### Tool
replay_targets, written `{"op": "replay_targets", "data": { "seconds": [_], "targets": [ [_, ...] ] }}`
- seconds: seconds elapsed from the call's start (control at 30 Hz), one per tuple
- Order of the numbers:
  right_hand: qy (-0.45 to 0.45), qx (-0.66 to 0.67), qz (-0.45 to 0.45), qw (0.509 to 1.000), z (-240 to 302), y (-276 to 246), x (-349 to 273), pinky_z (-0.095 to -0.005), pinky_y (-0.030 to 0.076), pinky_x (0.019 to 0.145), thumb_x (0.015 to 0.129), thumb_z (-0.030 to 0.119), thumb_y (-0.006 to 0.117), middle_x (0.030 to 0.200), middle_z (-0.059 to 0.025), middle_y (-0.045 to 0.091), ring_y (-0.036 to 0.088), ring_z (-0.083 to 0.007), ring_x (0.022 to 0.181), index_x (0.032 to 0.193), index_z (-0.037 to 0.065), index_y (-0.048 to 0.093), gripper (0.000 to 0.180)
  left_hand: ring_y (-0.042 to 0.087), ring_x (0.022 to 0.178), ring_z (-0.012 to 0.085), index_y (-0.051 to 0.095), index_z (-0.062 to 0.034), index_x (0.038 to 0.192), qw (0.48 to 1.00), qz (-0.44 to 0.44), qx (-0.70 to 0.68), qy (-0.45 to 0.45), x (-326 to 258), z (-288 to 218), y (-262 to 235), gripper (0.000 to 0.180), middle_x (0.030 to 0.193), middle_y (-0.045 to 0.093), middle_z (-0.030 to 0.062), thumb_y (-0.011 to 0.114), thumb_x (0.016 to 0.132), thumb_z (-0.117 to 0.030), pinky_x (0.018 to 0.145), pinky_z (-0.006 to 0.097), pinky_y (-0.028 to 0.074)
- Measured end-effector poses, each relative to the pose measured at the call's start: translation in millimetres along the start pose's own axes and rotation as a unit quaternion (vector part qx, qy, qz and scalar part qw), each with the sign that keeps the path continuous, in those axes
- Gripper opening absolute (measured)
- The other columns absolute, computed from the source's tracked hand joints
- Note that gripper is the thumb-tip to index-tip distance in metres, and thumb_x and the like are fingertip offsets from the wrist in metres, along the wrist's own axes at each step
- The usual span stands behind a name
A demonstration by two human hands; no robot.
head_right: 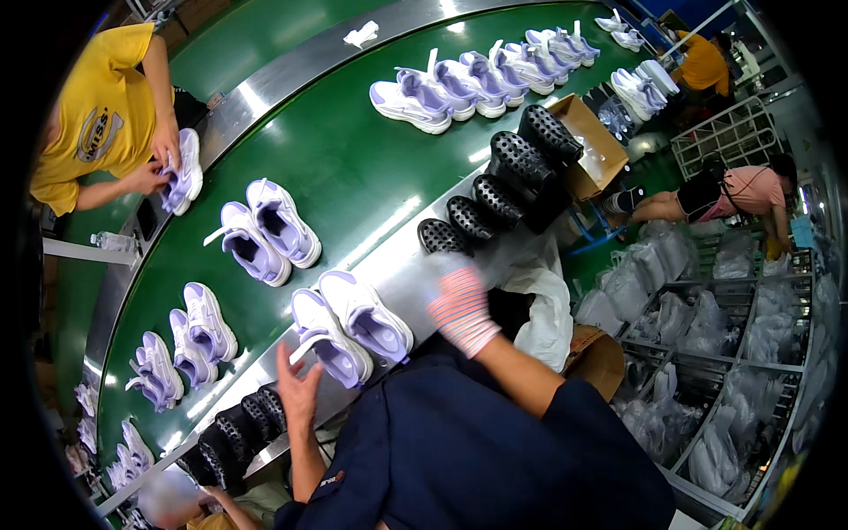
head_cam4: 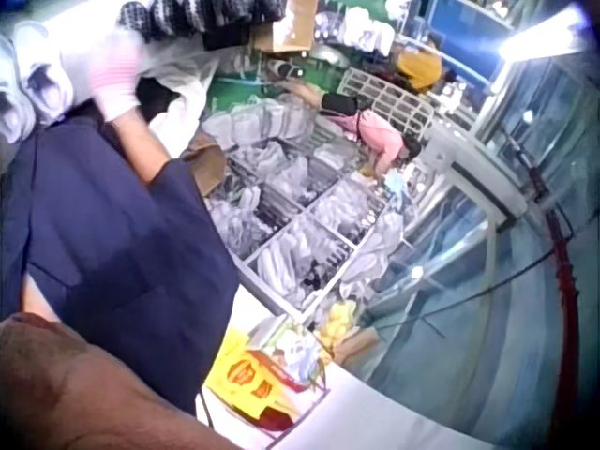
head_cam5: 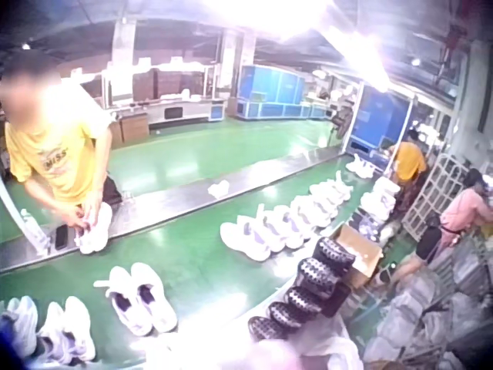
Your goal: The person cleans and finishes white sneakers on a conveyor belt by wiping the exterior surfaces with a cloth, handling one shoe at a time before placing it back on the belt and picking up a black component for processing.
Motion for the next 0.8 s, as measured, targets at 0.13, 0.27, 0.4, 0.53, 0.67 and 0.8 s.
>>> {"op": "replay_targets", "data": {
  "seconds": [0.13,0.27,0.4,0.53,0.67,0.8],
  "targets": [
    [0.162,-0.211,-0.134,0.955,-142,-86,11,-0.0473,0.048,0.104,0.084,0.026,0.08,0.132,-0.0224,0.056,0.056,-0.0426,0.119,0.132,-0.001,0.055,0.061,0.06,0.115,0.0247,0.057,0.0001,0.139,0.982,-0.112,0.104,0.113,-9,-52,-48,0.053,0.136,0.056,0.0162,0.071,0.088,-0.002,0.083,0.034,0.056],
    [0.141,-0.262,-0.076,0.952,-193,-74,31,-0.0462,0.05,0.101,0.084,0.025,0.079,0.129,-0.0209,0.059,0.058,-0.04,0.117,0.131,0.001,0.057,0.058,0.067,0.1,0.026,0.066,0.0028,0.12,0.979,-0.104,0.069,0.158,-7,-96,-35,0.029,0.116,0.067,0.0159,0.065,0.091,0.002,0.083,0.034,0.056],
    [0.101,-0.258,-0.05,0.959,-202,-72,36,-0.0463,0.051,0.098,0.085,0.021,0.078,0.123,-0.0201,0.062,0.059,-0.0397,0.114,0.127,0.001,0.059,0.05,0.068,0.098,0.0244,0.069,0.0033,0.114,0.971,-0.045,0.086,0.219,-13,-135,7,0.021,0.109,0.07,0.0145,0.064,0.094,0.001,0.087,0.033,0.054],
    [0.026,-0.218,-0.083,0.972,-133,-110,40,-0.0466,0.051,0.096,0.085,0.018,0.077,0.122,-0.02,0.062,0.06,-0.0398,0.113,0.123,0.0,0.06,0.046,0.07,0.096,0.0267,0.07,0.0022,0.112,0.961,-0.019,0.076,0.264,-22,-153,38,0.022,0.105,0.07,0.0167,0.069,0.09,0.0,0.085,0.033,0.055],
    [-0.008,0.033,0.035,0.999,-30,-118,22,-0.042,0.054,0.088,0.083,0.016,0.08,0.108,-0.0187,0.067,0.066,-0.0357,0.098,0.12,0.001,0.064,0.043,0.067,0.109,0.0304,0.066,-0.0008,0.124,0.969,0.053,-0.041,0.239,-21,-190,88,0.043,0.124,0.065,0.0192,0.079,0.085,-0.012,0.091,0.035,0.054],
    [0.062,0.254,0.255,0.931,36,-68,-14,-0.0394,0.055,0.079,0.087,0.026,0.078,0.099,-0.0194,0.069,0.07,-0.035,0.085,0.117,0.0,0.066,0.042,0.064,0.099,0.0231,0.064,-0.0017,0.116,0.958,0.156,-0.055,0.232,-7,-198,133,0.044,0.111,0.065,0.0127,0.083,0.082,-0.021,0.086,0.032,0.052]
  ]
}}
Point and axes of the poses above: each hand's wrist, its own x-axis towards the middle knuckle, its own y-axis out of the palm, z = x × y, the point moved 10 cm from there along x, towards the middle knuckle
